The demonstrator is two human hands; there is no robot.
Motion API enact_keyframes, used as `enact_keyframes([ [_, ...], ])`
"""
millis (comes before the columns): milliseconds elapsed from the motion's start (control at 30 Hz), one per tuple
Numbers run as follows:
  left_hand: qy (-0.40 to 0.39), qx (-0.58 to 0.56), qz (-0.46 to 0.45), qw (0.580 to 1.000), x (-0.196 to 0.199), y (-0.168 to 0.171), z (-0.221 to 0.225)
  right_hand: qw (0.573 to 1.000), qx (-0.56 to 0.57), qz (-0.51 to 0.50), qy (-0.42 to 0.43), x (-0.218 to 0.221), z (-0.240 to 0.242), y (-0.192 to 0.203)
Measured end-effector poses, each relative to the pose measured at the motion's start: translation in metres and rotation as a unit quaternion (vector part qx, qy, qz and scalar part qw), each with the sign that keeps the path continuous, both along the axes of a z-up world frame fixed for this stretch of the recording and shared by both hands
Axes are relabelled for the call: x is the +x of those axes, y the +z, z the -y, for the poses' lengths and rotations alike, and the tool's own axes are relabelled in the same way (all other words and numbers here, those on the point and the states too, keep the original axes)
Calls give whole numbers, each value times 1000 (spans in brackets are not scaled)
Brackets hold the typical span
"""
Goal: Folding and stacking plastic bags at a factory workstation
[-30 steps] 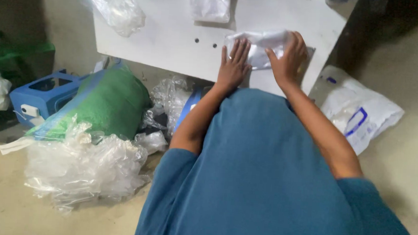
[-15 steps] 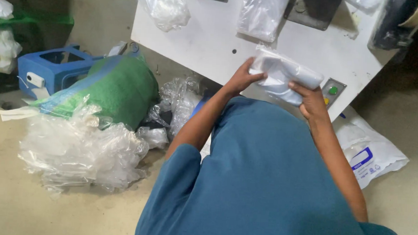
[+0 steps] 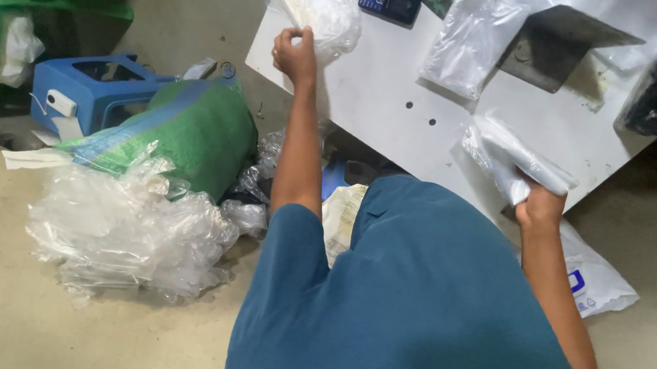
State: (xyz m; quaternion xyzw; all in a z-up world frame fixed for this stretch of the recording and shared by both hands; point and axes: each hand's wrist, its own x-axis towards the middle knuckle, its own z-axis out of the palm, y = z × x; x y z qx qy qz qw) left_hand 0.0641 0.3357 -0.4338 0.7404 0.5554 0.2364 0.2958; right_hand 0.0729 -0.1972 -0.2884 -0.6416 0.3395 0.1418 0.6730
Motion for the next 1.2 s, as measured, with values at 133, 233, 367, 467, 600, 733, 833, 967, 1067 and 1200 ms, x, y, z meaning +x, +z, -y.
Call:
enact_keyframes([
  [133, -48, -186, 257, 947, 5, 120, 58, 998, -27, -21, -58, 3, -8, -2],
  [233, -18, -166, 380, 910, -3, 140, 84, 998, -20, 23, -50, -1, 5, -22],
  [367, -68, 21, 129, 989, -19, 84, 85, 999, 3, 33, 3, 11, -17, -4],
  [467, -94, 15, 36, 995, -42, 45, 94, 999, -16, 32, 1, 13, -27, 7],
  [600, -19, 146, 68, 987, -57, 79, 127, 997, -37, 64, 17, 10, -19, 4],
  [733, -129, 63, 173, 974, -58, 100, 149, 996, -2, 87, 14, 8, -22, 8],
  [833, -263, 99, 11, 960, -55, 82, 149, 997, 2, 63, 47, 11, -25, 8],
  [967, -175, 6, 57, 983, -66, 78, 146, 997, 2, 80, 17, 8, -26, 9],
  [1067, -161, -7, 140, 977, -64, 97, 154, 995, 20, 98, 12, 13, -19, 0],
  [1200, -204, -34, -31, 978, -88, 22, 160, 993, 16, 108, 43, 3, -23, 2],
])
